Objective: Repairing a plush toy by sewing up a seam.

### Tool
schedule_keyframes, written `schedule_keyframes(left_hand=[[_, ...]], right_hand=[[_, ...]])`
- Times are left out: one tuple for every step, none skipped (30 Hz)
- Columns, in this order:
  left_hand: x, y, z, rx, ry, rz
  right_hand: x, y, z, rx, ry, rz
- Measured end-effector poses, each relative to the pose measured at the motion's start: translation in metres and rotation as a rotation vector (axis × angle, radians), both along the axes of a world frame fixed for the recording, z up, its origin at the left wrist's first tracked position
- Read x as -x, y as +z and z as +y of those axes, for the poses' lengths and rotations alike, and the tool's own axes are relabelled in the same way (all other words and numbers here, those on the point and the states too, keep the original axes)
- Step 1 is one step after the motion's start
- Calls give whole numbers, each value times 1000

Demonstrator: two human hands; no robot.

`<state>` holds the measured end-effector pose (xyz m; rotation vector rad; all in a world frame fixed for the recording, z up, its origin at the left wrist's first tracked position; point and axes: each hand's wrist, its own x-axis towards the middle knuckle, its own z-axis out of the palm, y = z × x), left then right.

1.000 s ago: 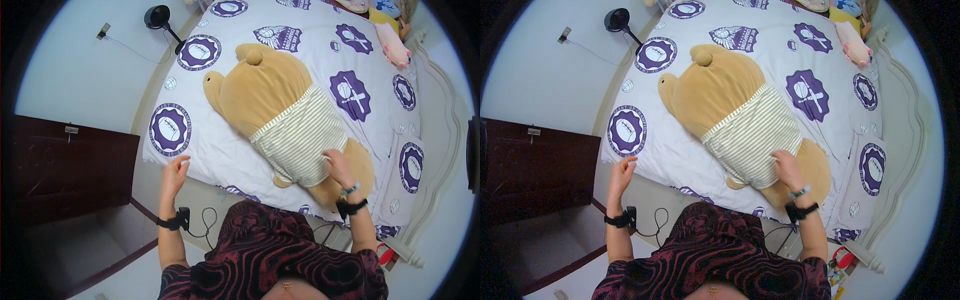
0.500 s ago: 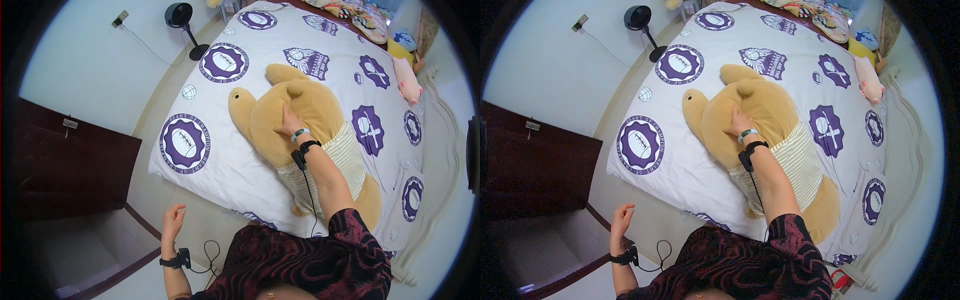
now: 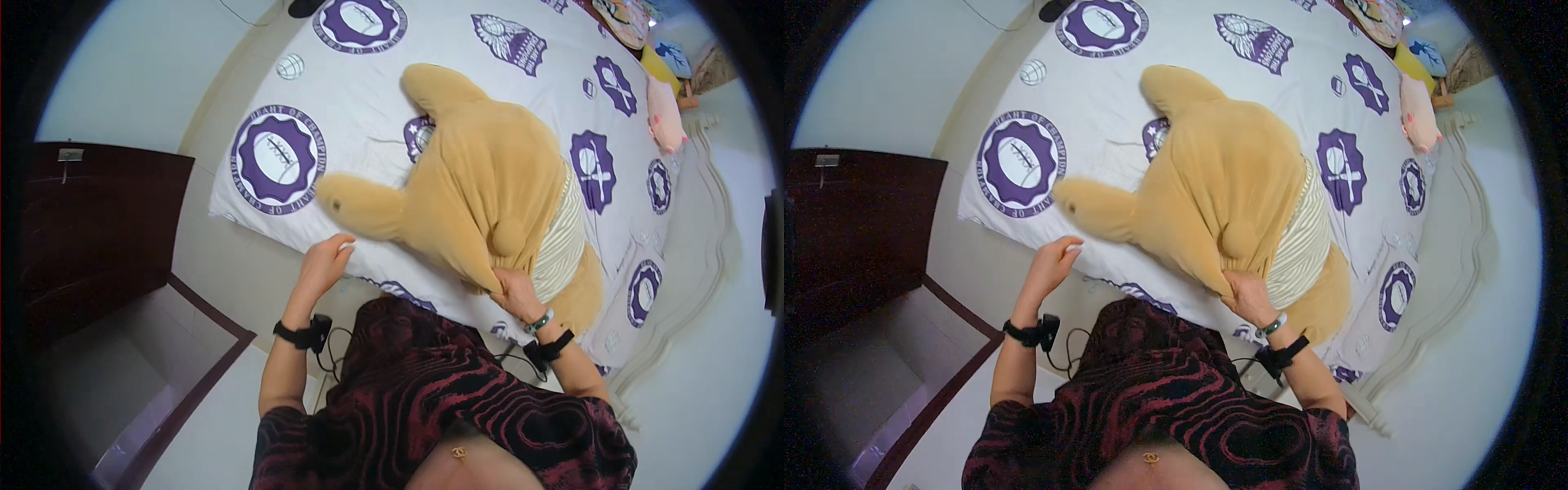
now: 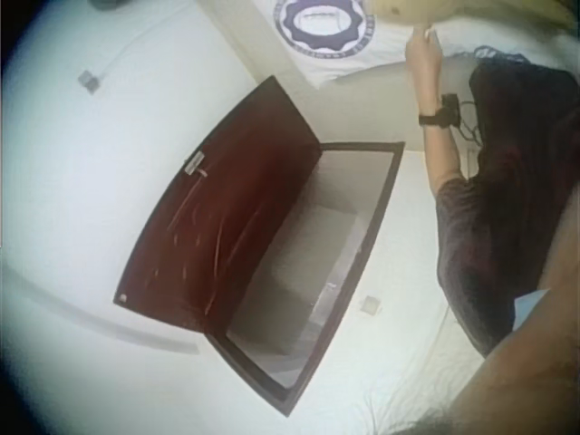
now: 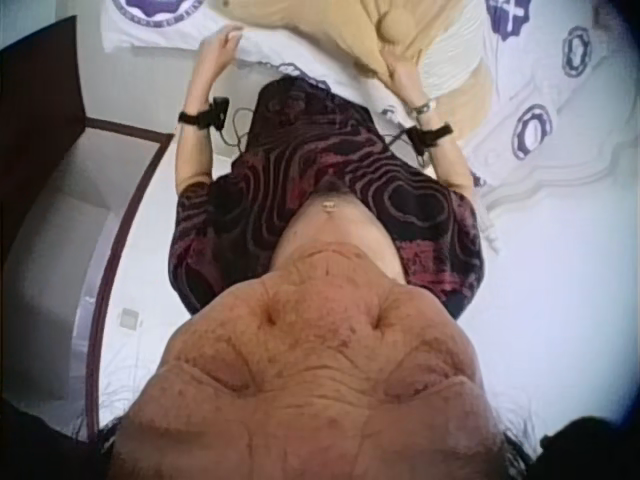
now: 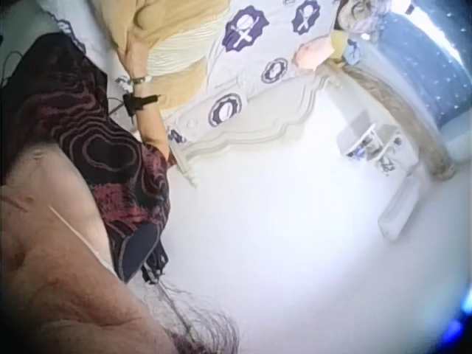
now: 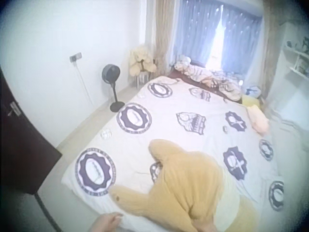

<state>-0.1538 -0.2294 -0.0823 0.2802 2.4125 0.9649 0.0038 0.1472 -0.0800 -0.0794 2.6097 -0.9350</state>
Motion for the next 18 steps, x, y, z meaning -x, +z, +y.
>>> schedule_keyframes(left_hand=[[2, -5, 15, -46, -51, 15], [2, -10, 28, -91, -98, 33], [3, -15, 43, -114, -141, 34], [2, -20, 55, -133, -179, 36], [1, -27, 65, -130, -165, 24], [0, -37, 74, -124, -174, 61], [0, -41, 82, -115, -184, 100], [0, -45, 87, -111, -173, 93], [1, -45, 92, -127, -179, 93], [0, -43, 96, -144, -185, 95], [-2, -41, 100, -143, -184, 89], [-2, -37, 105, -125, -176, 85], [-3, -33, 110, -107, -169, 82], [-3, -29, 114, -110, -171, 79], [-3, -26, 119, -75, -208, 49], [-3, -24, 122, -40, -245, 19], [-5, -28, 125, -45, -247, 18], [-10, -36, 127, -17, -332, 44]], right_hand=[[-11, 5, 0, -6, -1, -20], [-21, 9, -1, -10, -5, -10], [-29, 13, -3, -12, -4, 3], [-36, 18, -6, -13, -11, 9], [-40, 24, -11, -9, 2, -4], [-44, 32, -17, -31, -29, 46], [-47, 37, -21, -52, -60, 98], [-50, 39, -21, -47, -50, 90], [-55, 41, -21, -58, -56, 102], [-58, 43, -21, -69, -62, 115], [-61, 45, -23, -68, -61, 109], [-63, 48, -22, -76, -45, 114], [-64, 51, -22, -85, -30, 120], [-65, 55, -23, -89, -31, 117], [-66, 58, -26, -89, -33, 124], [-67, 61, -28, -88, -35, 132], [-68, 63, -30, -93, -36, 130], [-69, 64, -32, -96, -43, 140]])
